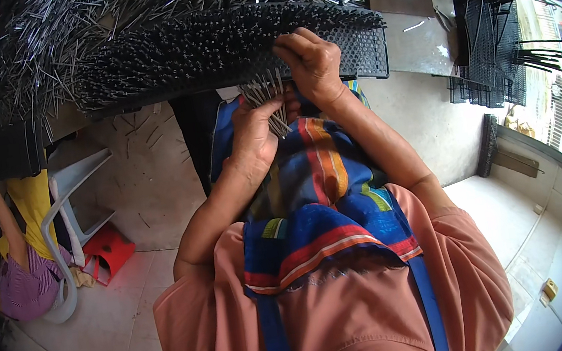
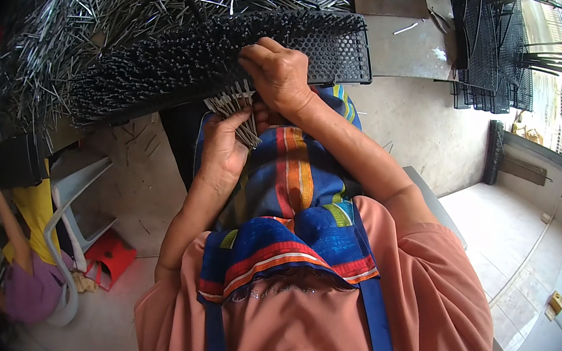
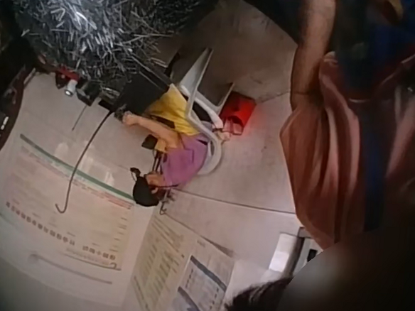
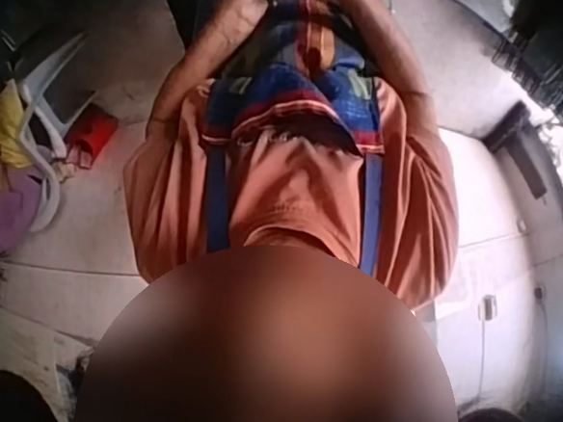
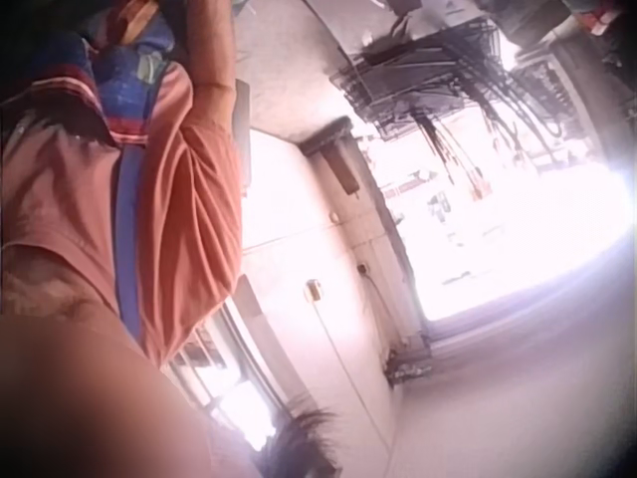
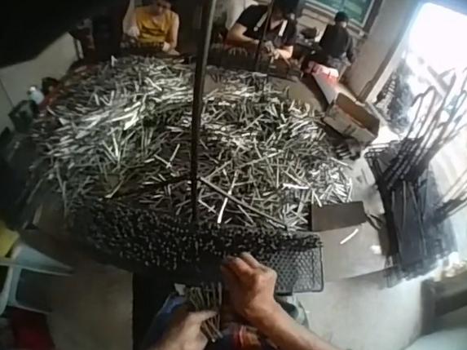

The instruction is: Assembling or sorting thin metal wires into bundles or through a mesh at a workbench.

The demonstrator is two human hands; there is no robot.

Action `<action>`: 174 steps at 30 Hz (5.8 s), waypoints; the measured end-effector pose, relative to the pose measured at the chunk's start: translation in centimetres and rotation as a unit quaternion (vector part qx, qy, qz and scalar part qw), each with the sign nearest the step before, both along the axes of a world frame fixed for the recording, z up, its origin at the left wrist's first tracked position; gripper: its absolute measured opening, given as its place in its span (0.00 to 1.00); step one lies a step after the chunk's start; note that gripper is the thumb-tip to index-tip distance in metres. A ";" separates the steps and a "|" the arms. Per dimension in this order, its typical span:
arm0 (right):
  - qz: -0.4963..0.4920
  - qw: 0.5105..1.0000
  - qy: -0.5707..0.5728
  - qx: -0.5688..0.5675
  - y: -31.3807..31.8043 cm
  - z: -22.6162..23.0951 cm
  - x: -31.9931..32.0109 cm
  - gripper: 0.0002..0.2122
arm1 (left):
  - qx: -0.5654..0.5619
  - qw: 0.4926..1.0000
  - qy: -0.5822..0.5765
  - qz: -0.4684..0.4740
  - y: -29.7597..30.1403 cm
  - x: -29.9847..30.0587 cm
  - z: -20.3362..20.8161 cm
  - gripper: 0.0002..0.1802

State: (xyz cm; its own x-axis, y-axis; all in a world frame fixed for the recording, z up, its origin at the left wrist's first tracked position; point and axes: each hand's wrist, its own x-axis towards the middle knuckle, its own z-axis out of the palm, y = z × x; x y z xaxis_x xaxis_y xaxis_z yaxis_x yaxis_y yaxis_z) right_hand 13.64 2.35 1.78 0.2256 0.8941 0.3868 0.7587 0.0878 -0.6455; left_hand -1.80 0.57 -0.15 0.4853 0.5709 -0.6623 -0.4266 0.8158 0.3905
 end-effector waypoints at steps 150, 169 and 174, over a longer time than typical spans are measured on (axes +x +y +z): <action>-0.057 0.963 0.259 0.053 -2.0 0.5 5.4 0.05 | 0.030 0.997 0.038 -0.065 -1.6 3.6 0.4 0.10; -0.075 0.995 0.062 0.023 -2.8 -0.9 5.4 0.06 | 0.020 0.999 0.026 -0.040 -1.4 4.4 0.6 0.06; -0.027 0.890 0.371 -0.265 -5.3 0.8 5.7 0.05 | 0.059 0.992 -0.042 -0.099 -0.7 5.1 1.6 0.09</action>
